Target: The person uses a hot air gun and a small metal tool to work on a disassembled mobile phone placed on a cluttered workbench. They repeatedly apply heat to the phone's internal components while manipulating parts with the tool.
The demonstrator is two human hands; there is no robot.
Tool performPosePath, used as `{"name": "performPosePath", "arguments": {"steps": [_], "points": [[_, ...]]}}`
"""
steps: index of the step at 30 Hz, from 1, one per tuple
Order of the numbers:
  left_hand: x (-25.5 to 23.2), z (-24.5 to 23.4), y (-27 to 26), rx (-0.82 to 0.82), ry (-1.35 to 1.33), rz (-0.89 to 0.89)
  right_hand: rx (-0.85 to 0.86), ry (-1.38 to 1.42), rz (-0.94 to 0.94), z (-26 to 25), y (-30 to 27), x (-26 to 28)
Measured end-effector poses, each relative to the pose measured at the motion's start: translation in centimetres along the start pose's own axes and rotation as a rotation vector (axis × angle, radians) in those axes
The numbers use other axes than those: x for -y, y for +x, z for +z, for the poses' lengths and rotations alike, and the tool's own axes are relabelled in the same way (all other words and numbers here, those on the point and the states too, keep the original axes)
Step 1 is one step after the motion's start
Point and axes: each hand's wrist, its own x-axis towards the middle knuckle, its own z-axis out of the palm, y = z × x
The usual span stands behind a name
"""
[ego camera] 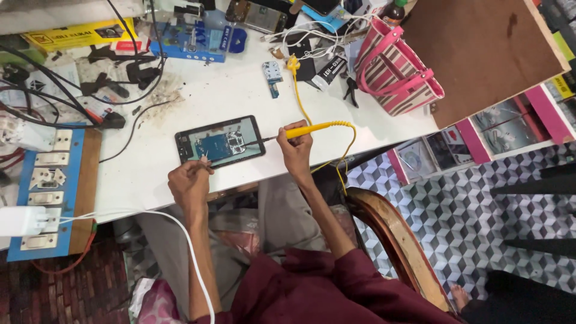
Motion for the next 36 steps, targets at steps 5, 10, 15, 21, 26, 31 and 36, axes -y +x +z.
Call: {"name": "performPosePath", "arguments": {"steps": [5, 10, 15, 21, 26, 31, 36], "points": [[0.4, -0.1, 0.2, 0.048, -0.083, 0.025, -0.005, -0.02, 0.005, -0.4, -0.1, -0.4], [0.9, -0.2, 0.8, 0.035, 0.002, 0.028, -0.001, 0.003, 0.011, -0.2, -0.2, -0.5], [0.5, 0.0, 0.4, 0.038, -0.011, 0.034, 0.015, -0.033, 0.003, -0.2, 0.1, 0.4], [0.8, -0.2, 0.4, 0.015, 0.013, 0.057, -0.003, -0.082, -0.006, 0.2, -0.1, 0.7], [1.3, 0.2, 0.6, 0.046, -0.041, 0.061, -0.01, -0.099, 0.018, -0.5, -0.1, 0.8], [1.3, -0.7, 0.4, 0.025, 0.105, 0.083, -0.035, -0.115, 0.028, 0.0, -0.4, -0.4], [1.3, 0.1, 1.2, 0.062, 0.003, 0.064, -0.034, -0.103, 0.017, -0.7, 1.0, -0.8]]}}
